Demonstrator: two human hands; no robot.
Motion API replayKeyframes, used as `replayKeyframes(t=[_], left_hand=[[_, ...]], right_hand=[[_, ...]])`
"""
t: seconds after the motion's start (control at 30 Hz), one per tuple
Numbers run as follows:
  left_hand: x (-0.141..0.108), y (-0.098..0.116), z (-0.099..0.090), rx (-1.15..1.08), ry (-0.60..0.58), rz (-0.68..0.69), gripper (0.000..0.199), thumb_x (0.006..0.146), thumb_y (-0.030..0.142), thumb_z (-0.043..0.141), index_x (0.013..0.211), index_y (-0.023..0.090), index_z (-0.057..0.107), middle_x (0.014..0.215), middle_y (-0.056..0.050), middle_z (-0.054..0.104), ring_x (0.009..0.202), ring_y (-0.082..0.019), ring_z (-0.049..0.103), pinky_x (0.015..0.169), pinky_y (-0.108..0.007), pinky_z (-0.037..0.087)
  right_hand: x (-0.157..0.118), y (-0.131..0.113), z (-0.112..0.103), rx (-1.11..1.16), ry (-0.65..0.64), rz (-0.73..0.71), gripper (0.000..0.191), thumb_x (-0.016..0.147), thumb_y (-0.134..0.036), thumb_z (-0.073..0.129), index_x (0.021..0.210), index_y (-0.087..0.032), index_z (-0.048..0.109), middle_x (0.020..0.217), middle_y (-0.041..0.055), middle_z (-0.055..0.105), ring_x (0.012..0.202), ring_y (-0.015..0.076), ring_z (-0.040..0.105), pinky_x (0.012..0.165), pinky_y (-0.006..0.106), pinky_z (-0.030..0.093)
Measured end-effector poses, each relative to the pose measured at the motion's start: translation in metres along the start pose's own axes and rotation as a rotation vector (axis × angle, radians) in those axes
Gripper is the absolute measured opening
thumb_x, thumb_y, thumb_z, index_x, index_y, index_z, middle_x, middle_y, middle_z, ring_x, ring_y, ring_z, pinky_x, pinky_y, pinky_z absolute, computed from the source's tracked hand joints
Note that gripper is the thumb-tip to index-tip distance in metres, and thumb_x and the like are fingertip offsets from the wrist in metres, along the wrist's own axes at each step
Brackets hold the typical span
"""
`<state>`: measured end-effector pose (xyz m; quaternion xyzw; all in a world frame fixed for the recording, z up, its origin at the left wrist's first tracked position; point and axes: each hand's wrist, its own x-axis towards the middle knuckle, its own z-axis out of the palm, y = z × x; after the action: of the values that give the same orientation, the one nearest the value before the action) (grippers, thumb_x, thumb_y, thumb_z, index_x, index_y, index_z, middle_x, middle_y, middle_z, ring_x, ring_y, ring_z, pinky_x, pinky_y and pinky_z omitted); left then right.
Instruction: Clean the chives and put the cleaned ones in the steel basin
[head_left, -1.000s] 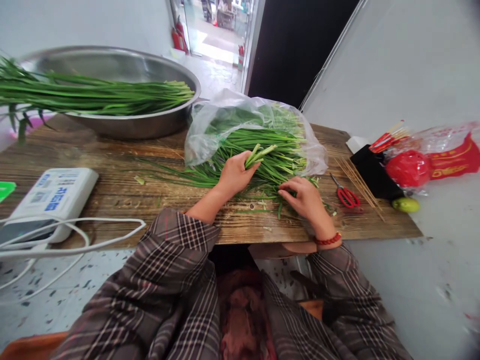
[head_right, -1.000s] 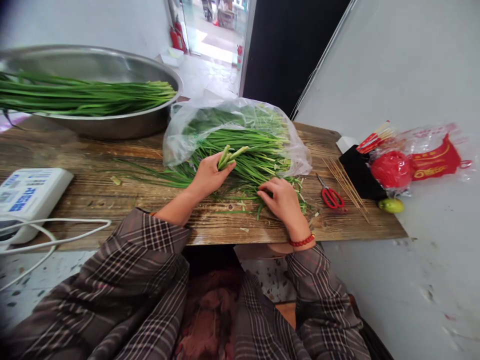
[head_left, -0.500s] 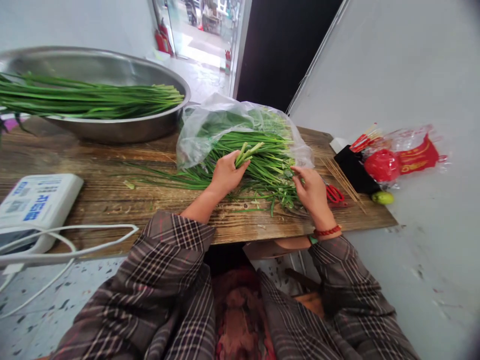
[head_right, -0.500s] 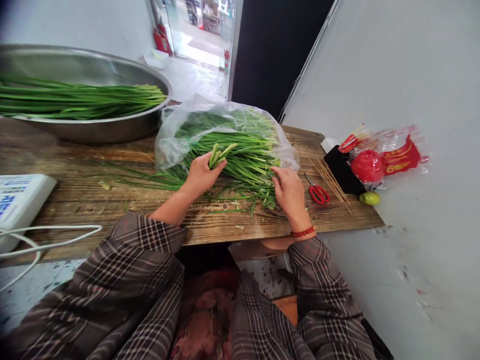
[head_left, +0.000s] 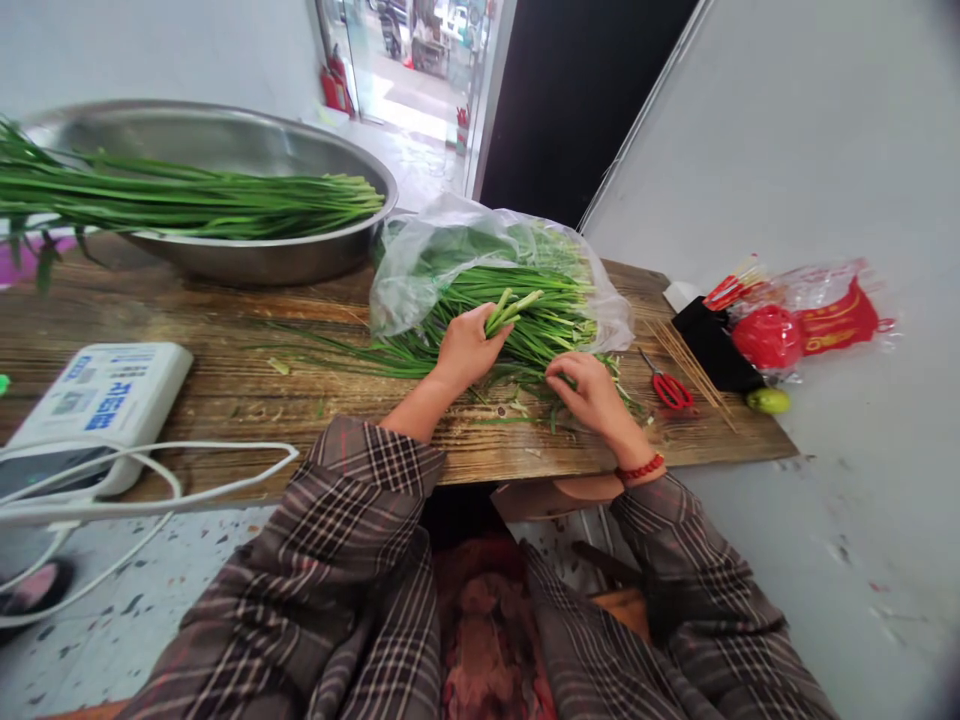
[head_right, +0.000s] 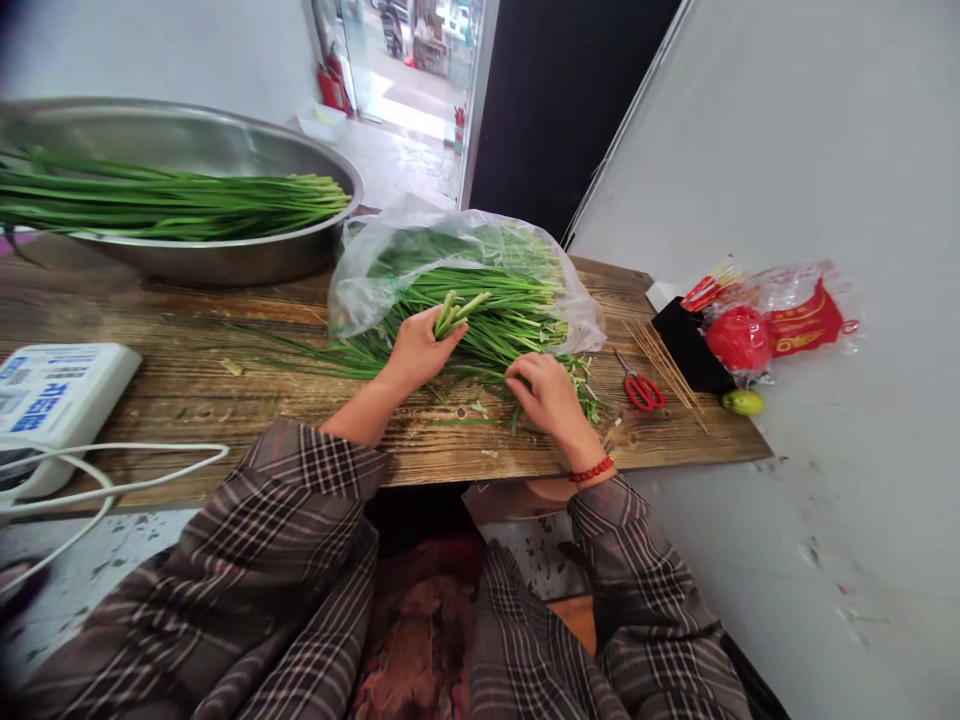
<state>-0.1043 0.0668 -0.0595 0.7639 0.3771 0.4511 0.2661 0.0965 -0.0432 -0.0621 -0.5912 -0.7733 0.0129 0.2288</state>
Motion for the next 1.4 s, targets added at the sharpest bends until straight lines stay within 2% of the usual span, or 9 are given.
replayKeyframes(t=[0.23,0.43,0.5,0.6,0.67,0.83,1.1,1.2,1.4], left_hand=[[0.001,-0.002,-0.002,0.000,0.033,-0.013,0.017,0.084,0.032,0.054,0.076,0.017,0.058,0.071,0.000,0.060,0.068,-0.015,0.051,0.065,-0.025,0.038],[0.004,0.000,-0.008,-0.012,0.172,-0.049,0.016,0.086,0.030,0.056,0.077,0.017,0.059,0.074,-0.002,0.062,0.070,-0.015,0.055,0.069,-0.027,0.043],[0.006,0.000,-0.011,-0.022,0.217,-0.072,0.017,0.086,0.030,0.057,0.076,0.017,0.058,0.072,-0.002,0.061,0.070,-0.015,0.055,0.070,-0.027,0.043],[0.008,-0.001,-0.015,-0.026,0.301,-0.093,0.016,0.087,0.029,0.059,0.076,0.017,0.057,0.071,-0.001,0.060,0.070,-0.015,0.055,0.072,-0.028,0.045],[0.009,-0.002,-0.016,-0.024,0.343,-0.083,0.015,0.087,0.030,0.060,0.078,0.018,0.057,0.072,-0.001,0.060,0.070,-0.014,0.056,0.073,-0.028,0.045],[0.006,-0.001,-0.015,-0.002,0.320,-0.046,0.016,0.087,0.030,0.059,0.076,0.019,0.057,0.070,-0.001,0.060,0.069,-0.015,0.057,0.069,-0.027,0.044],[0.003,-0.002,-0.009,0.034,0.222,0.015,0.015,0.088,0.031,0.055,0.083,0.018,0.060,0.076,-0.003,0.065,0.070,-0.016,0.058,0.067,-0.027,0.042],[0.002,-0.002,-0.009,0.048,0.204,0.012,0.016,0.088,0.032,0.054,0.083,0.018,0.060,0.077,-0.003,0.065,0.071,-0.016,0.057,0.068,-0.027,0.041],[0.001,-0.002,-0.008,0.061,0.159,-0.012,0.014,0.087,0.031,0.054,0.086,0.019,0.061,0.080,-0.003,0.067,0.074,-0.017,0.058,0.069,-0.027,0.042]], right_hand=[[0.006,0.005,-0.010,0.080,0.202,0.108,0.024,0.095,-0.036,0.046,0.091,-0.022,0.066,0.091,0.0067,0.070,0.089,0.0222,0.064,0.082,0.036,0.047],[0.005,0.003,-0.007,0.139,0.318,0.188,0.025,0.094,-0.036,0.046,0.093,-0.021,0.066,0.090,0.0063,0.071,0.087,0.0211,0.064,0.081,0.035,0.048],[0.003,-0.003,-0.008,0.160,0.207,0.087,0.024,0.094,-0.035,0.049,0.093,-0.021,0.069,0.093,0.0064,0.071,0.090,0.0207,0.064,0.083,0.035,0.049],[-0.002,-0.011,-0.009,0.202,-0.074,-0.064,0.023,0.094,-0.033,0.052,0.093,-0.022,0.072,0.092,0.0059,0.072,0.088,0.0196,0.065,0.083,0.035,0.049],[-0.003,-0.010,-0.008,0.225,-0.119,-0.059,0.023,0.094,-0.033,0.052,0.095,-0.023,0.073,0.093,0.0060,0.073,0.088,0.0193,0.065,0.083,0.035,0.050],[0.003,0.009,0.001,0.089,0.140,0.165,0.025,0.094,-0.033,0.051,0.094,-0.021,0.073,0.092,0.0076,0.072,0.088,0.0213,0.065,0.080,0.035,0.048],[0.017,0.001,0.025,-0.225,0.126,0.178,0.021,0.090,-0.033,0.055,0.091,-0.021,0.072,0.090,0.0108,0.068,0.089,0.0257,0.058,0.080,0.039,0.043],[0.020,-0.001,0.026,-0.132,0.171,0.181,0.014,0.087,-0.029,0.058,0.091,-0.020,0.069,0.093,0.0099,0.068,0.091,0.0253,0.058,0.083,0.039,0.044],[0.028,0.005,0.015,0.235,0.412,0.234,0.017,0.086,-0.035,0.057,0.086,-0.020,0.067,0.086,0.0047,0.070,0.083,0.0198,0.062,0.082,0.036,0.048]])
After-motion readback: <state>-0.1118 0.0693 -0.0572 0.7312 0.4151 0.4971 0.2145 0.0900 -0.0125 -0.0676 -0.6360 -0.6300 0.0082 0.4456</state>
